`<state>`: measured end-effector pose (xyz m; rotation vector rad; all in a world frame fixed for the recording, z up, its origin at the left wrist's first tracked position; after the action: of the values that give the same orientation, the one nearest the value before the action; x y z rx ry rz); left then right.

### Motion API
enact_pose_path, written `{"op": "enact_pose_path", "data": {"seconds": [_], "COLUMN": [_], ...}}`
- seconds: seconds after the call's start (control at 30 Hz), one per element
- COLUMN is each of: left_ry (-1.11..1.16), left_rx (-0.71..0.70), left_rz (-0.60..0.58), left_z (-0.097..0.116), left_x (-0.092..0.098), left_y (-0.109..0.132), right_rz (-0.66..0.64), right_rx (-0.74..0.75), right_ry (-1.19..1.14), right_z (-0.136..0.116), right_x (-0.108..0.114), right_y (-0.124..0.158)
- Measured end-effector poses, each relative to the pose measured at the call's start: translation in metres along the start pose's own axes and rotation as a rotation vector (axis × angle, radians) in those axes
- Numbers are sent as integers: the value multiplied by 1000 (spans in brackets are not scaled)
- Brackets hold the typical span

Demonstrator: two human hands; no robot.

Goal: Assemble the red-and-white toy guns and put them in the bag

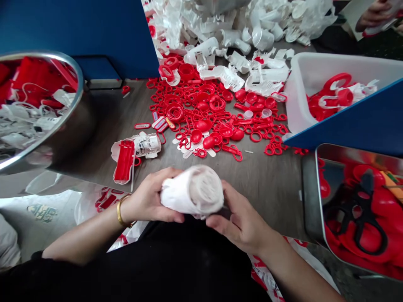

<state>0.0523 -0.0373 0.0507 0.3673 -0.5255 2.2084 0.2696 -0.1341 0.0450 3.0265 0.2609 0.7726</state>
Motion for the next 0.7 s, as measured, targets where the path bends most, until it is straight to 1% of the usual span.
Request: {"op": "enact_pose_path", "data": {"seconds": [0.07, 0.1, 0.17, 0.2, 0.3, 0.37, 0.43, 0.47, 0.53, 0.57, 0.6, 0.63, 0.7], "left_ry": [100, 150, 246, 303, 480, 560, 631, 667, 731, 759, 782, 797, 748], "left_rx": [15, 24, 54, 74, 122, 130, 133, 138, 152, 161, 170, 182, 184], "left_rz": [164, 224, 293, 315, 364, 388, 426, 457, 501, 504, 493, 463, 399], "left_z": [-7, -9, -12, -13, -14, -16, -20, -22, -27, -29, -31, -32, -28], "left_x": [-6, -10, -16, -19, -22, -23, -25, -27, -30, -31, -31, -30, -25], "left_y": [6, 9, 12, 13, 14, 14, 15, 15, 15, 14, 13, 11, 6], "right_rz": [-70, -96, -112, -92, 28, 21, -47, -56, 12, 50, 65, 44, -78], "right_rx": [-123, -166, -202, -183, -46, -22, -68, -82, -63, -58, -75, -115, -221], "right_ry": [-60, -65, -31, -6, 60, 5, -100, -125, -108, -95, -110, -158, -303], "right_z": [-1, -1, -4, -5, -8, -8, -8, -8, -7, -7, -5, -3, 2], "right_x": [-2, -3, -5, -6, -7, -7, -9, -11, -14, -15, -16, -16, -12], "right_y": [6, 8, 11, 11, 8, 6, 6, 6, 7, 7, 8, 8, 7]}}
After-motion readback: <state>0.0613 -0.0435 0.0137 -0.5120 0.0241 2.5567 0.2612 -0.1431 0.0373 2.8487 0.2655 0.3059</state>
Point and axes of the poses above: each hand's wrist, its own y-axis away from the middle knuckle, its own x-axis out of the back of the hand, z = x × y, the point moved 1 cm from there along -y, towards the middle knuckle, and after that the axes turned 8 degrees about -x, right-handed, at the moved point
